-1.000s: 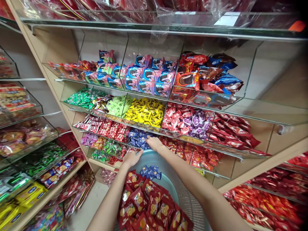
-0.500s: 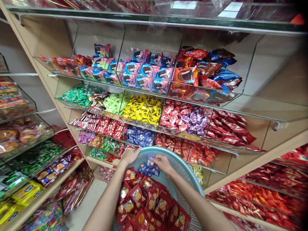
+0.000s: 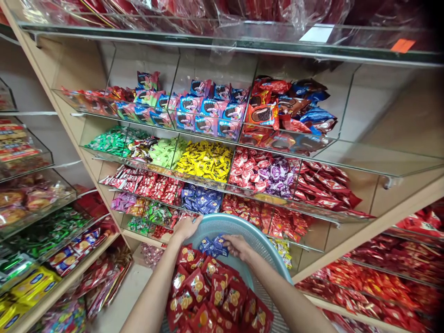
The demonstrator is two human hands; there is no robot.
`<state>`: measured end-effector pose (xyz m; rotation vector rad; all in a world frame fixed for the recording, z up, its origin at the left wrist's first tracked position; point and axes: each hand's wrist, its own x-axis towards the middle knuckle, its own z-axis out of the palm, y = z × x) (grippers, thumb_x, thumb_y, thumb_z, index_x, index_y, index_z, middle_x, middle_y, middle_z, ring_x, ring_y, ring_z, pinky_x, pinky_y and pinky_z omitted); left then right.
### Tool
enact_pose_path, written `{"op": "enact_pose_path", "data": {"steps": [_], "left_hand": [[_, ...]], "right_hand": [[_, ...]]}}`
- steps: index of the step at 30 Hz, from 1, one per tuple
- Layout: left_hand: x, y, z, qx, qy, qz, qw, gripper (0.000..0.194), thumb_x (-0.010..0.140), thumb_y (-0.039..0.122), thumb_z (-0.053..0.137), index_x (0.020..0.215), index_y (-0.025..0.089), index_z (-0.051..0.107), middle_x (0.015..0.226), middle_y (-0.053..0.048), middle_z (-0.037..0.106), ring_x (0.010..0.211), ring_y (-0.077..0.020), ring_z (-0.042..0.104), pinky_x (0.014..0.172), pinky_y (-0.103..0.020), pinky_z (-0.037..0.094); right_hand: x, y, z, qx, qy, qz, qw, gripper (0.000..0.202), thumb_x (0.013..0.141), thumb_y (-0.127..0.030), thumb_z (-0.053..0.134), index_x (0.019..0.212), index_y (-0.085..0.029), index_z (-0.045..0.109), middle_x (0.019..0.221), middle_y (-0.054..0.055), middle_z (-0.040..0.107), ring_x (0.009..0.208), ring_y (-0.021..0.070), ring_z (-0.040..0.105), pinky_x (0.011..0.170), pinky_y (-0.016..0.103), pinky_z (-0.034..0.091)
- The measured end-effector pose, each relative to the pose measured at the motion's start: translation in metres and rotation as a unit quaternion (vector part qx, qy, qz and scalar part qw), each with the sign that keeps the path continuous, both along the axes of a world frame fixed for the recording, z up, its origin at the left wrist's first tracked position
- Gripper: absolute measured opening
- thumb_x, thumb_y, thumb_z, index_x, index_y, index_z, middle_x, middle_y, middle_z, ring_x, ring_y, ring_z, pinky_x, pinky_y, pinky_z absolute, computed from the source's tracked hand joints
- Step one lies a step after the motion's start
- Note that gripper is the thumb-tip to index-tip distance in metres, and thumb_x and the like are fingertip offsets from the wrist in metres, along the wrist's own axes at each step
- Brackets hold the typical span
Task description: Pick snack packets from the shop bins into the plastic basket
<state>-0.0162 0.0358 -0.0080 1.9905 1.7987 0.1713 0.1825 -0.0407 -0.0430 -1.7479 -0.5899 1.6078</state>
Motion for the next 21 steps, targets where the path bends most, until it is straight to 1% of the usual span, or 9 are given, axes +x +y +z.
{"op": "enact_pose_path", "data": {"steps": [6, 11, 13, 15, 16, 17, 18, 19, 21], "left_hand": [[0.001, 0.001, 0.001, -0.003, 0.001, -0.005, 1.000, 0.081, 0.065, 0.075, 0.009, 0.093, 0.017, 0.059, 0.095, -0.014, 0.060, 0.090, -0.0292, 0.055, 0.074, -0.038, 0.040], [0.001, 0.001, 0.001, -0.001, 0.004, -0.001, 1.000, 0.081, 0.065, 0.075, 0.009, 0.094, 0.017, 0.059, 0.096, -0.014, 0.060, 0.091, -0.0295, 0.054, 0.074, -0.038, 0.040], [0.001, 0.001, 0.001, 0.001, 0.003, -0.002, 1.000, 0.081, 0.065, 0.075, 0.009, 0.093, 0.018, 0.060, 0.097, -0.013, 0.060, 0.091, -0.0291, 0.054, 0.074, -0.038, 0.040], [0.001, 0.001, 0.001, 0.001, 0.004, -0.005, 1.000, 0.081, 0.065, 0.075, 0.008, 0.091, 0.019, 0.060, 0.096, -0.013, 0.060, 0.090, -0.0287, 0.055, 0.073, -0.038, 0.040], [0.001, 0.001, 0.001, 0.001, 0.005, -0.006, 1.000, 0.081, 0.065, 0.075, 0.007, 0.090, 0.019, 0.061, 0.095, -0.013, 0.061, 0.089, -0.0287, 0.055, 0.073, -0.038, 0.040], [0.001, 0.001, 0.000, 0.000, 0.006, -0.008, 1.000, 0.081, 0.065, 0.075, 0.007, 0.090, 0.019, 0.061, 0.095, -0.013, 0.061, 0.089, -0.0288, 0.055, 0.073, -0.038, 0.040], [0.001, 0.001, 0.000, -0.001, 0.005, -0.009, 1.000, 0.081, 0.065, 0.075, 0.007, 0.090, 0.019, 0.061, 0.095, -0.013, 0.061, 0.089, -0.0288, 0.055, 0.073, -0.039, 0.040], [0.001, 0.001, 0.000, -0.002, 0.005, -0.010, 1.000, 0.081, 0.065, 0.075, 0.007, 0.090, 0.019, 0.061, 0.096, -0.013, 0.061, 0.090, -0.0289, 0.055, 0.073, -0.039, 0.040], [0.001, 0.001, -0.001, -0.002, 0.005, -0.008, 1.000, 0.082, 0.066, 0.075, 0.007, 0.091, 0.018, 0.061, 0.096, -0.013, 0.060, 0.091, -0.0291, 0.054, 0.074, -0.038, 0.040]], "right_hand": [[0.003, -0.002, -0.005, -0.010, 0.027, -0.023, 0.999, 0.018, 0.069, -0.029, 0.054, 0.059, -0.014, 0.050, 0.053, 0.000, 0.057, 0.030, 0.0021, 0.037, 0.031, 0.013, 0.028], [-0.005, -0.005, -0.007, -0.013, 0.062, -0.017, 0.998, 0.015, 0.071, -0.028, 0.051, 0.065, -0.015, 0.052, 0.065, 0.004, 0.063, 0.037, 0.0041, 0.046, 0.035, 0.014, 0.034], [-0.007, -0.006, -0.006, 0.010, 0.032, 0.005, 0.999, 0.017, 0.071, -0.032, 0.052, 0.067, -0.016, 0.051, 0.066, 0.005, 0.063, 0.038, 0.0057, 0.047, 0.035, 0.016, 0.033], [-0.005, -0.006, -0.005, 0.048, -0.067, 0.048, 0.995, 0.026, 0.071, -0.042, 0.050, 0.062, -0.017, 0.049, 0.059, 0.005, 0.062, 0.035, 0.0074, 0.044, 0.033, 0.018, 0.030], [-0.003, -0.006, -0.003, 0.073, -0.143, 0.072, 0.984, 0.032, 0.072, -0.047, 0.048, 0.058, -0.018, 0.048, 0.053, 0.004, 0.060, 0.035, 0.0084, 0.043, 0.035, 0.019, 0.029], [0.000, -0.005, -0.001, 0.100, -0.232, 0.091, 0.963, 0.037, 0.072, -0.050, 0.045, 0.053, -0.019, 0.046, 0.049, 0.004, 0.058, 0.037, 0.0097, 0.044, 0.037, 0.020, 0.030], [0.003, -0.003, 0.003, 0.128, -0.325, 0.104, 0.931, 0.042, 0.073, -0.053, 0.043, 0.049, -0.019, 0.044, 0.047, 0.005, 0.056, 0.041, 0.0114, 0.047, 0.041, 0.021, 0.032], [0.005, -0.001, 0.008, 0.155, -0.410, 0.113, 0.891, 0.044, 0.074, -0.054, 0.041, 0.047, -0.019, 0.044, 0.047, 0.005, 0.055, 0.046, 0.0130, 0.050, 0.044, 0.022, 0.033], [0.008, 0.005, 0.020, 0.204, -0.532, 0.129, 0.812, 0.043, 0.077, -0.052, 0.038, 0.051, -0.018, 0.047, 0.054, 0.006, 0.057, 0.056, 0.0149, 0.054, 0.050, 0.023, 0.033]]}}
